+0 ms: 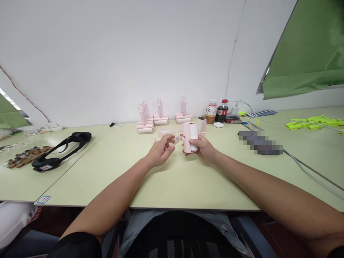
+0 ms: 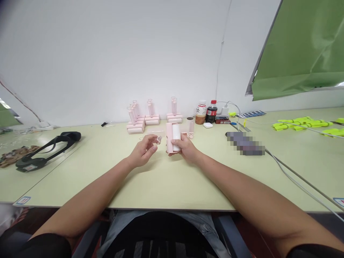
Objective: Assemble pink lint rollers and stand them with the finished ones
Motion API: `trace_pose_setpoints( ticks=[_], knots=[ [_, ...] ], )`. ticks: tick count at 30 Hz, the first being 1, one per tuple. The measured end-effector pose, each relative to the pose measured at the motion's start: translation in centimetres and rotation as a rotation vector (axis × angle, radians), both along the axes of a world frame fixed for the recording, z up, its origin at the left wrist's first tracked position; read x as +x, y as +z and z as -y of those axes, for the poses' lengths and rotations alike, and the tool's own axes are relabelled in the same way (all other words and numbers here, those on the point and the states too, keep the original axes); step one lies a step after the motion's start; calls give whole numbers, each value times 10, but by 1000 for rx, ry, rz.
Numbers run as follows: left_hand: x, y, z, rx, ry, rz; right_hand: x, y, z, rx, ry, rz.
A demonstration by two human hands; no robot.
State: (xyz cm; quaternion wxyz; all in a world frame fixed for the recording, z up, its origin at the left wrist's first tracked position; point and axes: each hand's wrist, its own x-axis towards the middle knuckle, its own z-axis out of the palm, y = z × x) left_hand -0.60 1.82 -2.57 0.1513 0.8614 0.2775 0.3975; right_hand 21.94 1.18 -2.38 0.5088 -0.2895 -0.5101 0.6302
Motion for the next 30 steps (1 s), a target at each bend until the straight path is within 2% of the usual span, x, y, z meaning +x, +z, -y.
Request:
trace_pose_setpoints(
  ticks=[4,9,22,30],
  knots=[
    [2,1,1,12,55,-25,-1,2,2,-3,-14,21],
    [3,1,1,91,65,-31,-3,3,4,12,-36,75],
    [2,3,-2,201,118,-139,-2,-3,-2,49,-63,198],
    [-2,3,-3,230,151,-269,-1,-4,-1,-34,-42,305]
  ],
)
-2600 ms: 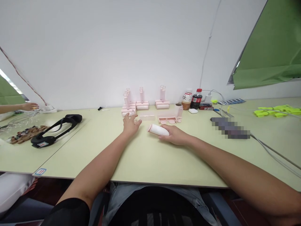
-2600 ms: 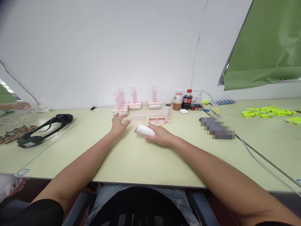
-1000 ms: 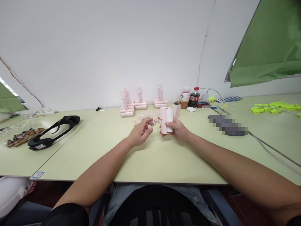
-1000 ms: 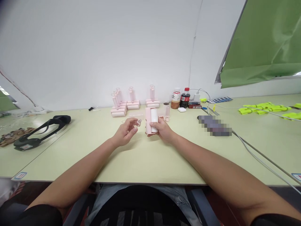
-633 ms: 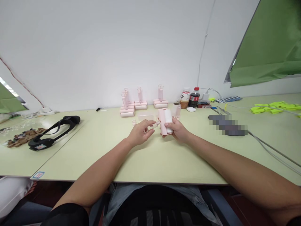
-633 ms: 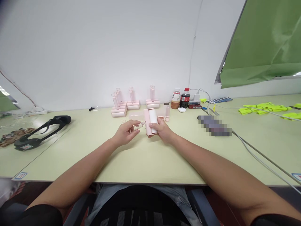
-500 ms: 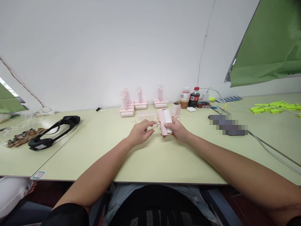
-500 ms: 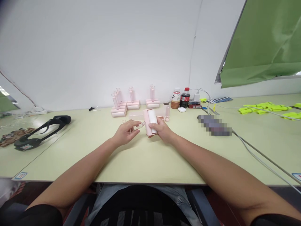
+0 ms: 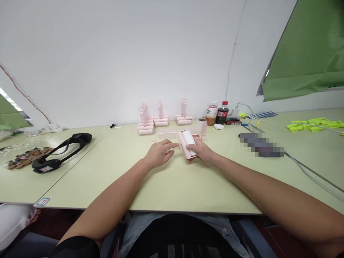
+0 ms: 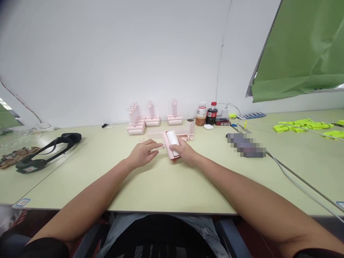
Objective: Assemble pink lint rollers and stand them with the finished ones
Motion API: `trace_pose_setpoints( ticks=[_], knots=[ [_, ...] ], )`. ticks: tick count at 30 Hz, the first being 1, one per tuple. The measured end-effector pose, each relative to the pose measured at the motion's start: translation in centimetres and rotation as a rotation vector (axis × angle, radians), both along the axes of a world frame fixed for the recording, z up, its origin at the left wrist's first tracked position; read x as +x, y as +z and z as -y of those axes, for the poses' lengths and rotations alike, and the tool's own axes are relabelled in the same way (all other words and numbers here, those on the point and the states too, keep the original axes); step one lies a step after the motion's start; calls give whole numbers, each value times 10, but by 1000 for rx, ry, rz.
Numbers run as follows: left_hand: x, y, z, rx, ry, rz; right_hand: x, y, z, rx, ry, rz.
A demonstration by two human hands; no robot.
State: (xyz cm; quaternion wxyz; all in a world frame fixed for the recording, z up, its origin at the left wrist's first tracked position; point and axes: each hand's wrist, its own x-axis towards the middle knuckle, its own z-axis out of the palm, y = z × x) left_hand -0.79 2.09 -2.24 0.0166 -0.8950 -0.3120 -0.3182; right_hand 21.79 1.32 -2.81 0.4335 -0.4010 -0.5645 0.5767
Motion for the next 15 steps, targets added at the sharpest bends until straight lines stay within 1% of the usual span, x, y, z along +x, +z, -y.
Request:
trace_pose_setpoints(
  ticks=[6,10,15],
  knots=[
    [0,-4,-1,44,8,-53,-1,3,5,-64,9,38],
    [1,-6,-1,29,14,-29,-2,5,6,-91,-3,48],
    [3,-9,0,53,19,6,-4,7,8,-108,26,35]
  ],
)
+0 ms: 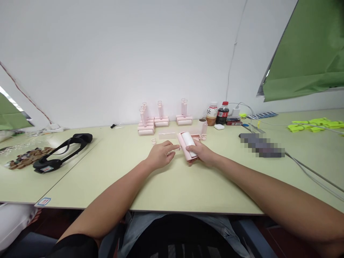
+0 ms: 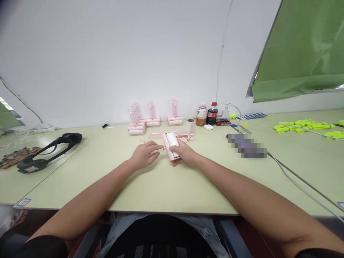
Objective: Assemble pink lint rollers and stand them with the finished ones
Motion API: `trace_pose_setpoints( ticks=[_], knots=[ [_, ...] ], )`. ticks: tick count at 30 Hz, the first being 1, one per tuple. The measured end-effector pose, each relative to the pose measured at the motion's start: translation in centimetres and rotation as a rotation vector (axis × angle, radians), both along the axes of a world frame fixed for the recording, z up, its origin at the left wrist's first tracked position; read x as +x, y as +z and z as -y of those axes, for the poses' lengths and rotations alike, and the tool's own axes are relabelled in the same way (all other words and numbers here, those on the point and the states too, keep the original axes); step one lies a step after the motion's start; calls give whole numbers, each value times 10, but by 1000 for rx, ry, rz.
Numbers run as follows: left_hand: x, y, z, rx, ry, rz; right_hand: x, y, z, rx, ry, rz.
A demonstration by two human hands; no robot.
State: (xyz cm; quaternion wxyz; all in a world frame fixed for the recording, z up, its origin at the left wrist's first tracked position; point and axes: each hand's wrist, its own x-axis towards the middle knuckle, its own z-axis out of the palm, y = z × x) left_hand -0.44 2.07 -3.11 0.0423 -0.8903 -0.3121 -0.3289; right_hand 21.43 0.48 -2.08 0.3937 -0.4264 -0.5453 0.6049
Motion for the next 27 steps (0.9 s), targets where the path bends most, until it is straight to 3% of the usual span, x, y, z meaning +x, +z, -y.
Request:
trace_pose_setpoints(
  ticks=[9,17,21,23,27],
  knots=[
    [1,-4,-1,-16,6,33,-2,-3,2,-6,-9,-24],
    [3,-6,0,105,-16,6,-5,-6,4,-35,24,-58],
    [3,-4,2,55,-16,39,-2,-7,4,-53,45,-89],
    [5,-2,4,-27,-22,81,2,-4,5,-78,123,-146],
    [11,-2,7,-265,-61,171,8,4,11,-136,424,-235]
  ],
)
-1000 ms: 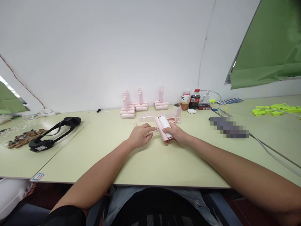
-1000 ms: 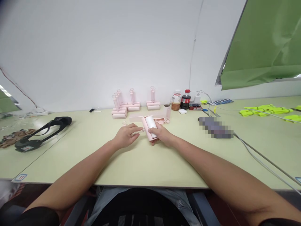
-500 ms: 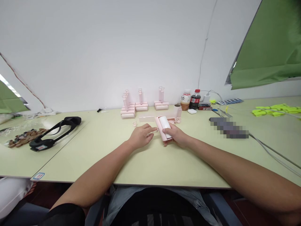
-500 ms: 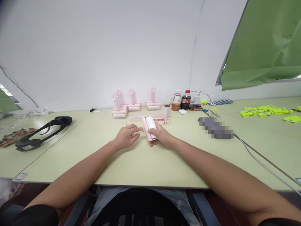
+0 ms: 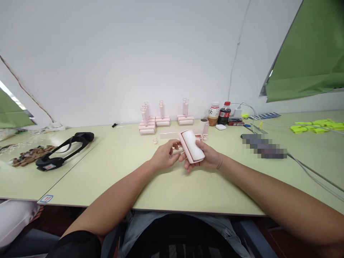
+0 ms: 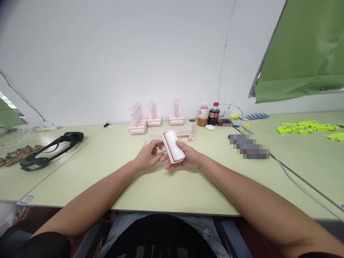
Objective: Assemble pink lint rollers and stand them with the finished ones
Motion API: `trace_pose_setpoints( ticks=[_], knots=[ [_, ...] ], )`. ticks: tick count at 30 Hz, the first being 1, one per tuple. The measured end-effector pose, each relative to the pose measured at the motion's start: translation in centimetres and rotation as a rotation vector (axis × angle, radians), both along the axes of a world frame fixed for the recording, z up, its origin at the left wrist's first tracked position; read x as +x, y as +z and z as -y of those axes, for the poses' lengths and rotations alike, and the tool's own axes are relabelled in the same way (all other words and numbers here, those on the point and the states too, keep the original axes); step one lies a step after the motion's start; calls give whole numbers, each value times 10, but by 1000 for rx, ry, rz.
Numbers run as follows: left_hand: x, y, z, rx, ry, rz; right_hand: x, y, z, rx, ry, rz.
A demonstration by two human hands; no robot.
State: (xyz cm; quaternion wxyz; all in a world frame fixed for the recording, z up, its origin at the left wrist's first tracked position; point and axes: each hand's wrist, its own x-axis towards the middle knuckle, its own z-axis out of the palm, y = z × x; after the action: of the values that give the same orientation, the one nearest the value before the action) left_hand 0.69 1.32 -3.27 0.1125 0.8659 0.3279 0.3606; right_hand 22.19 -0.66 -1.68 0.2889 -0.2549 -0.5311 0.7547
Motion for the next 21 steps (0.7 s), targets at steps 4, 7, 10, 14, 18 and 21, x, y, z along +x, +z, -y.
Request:
trace_pose_setpoints(
  ticks=[4,7,10,14,18,21],
  knots=[
    [-2,2,-6,32,-25,-69,-2,0,2,19,170,-93],
    [-14,5,-18,112,120,-232,-3,-5,-5,33,146,-137],
    [-29,4,-36,35,407,-342,-3,-9,-12,71,-3,-113],
    [-42,-2,-55,-176,624,-329,-5,-8,-14,241,-214,-42],
    [-45,-5,-61,-314,567,-260,-8,-6,-12,403,-379,57],
    [-41,-4,-57,-345,518,-188,-8,-3,-13,509,-456,129]
  ],
)
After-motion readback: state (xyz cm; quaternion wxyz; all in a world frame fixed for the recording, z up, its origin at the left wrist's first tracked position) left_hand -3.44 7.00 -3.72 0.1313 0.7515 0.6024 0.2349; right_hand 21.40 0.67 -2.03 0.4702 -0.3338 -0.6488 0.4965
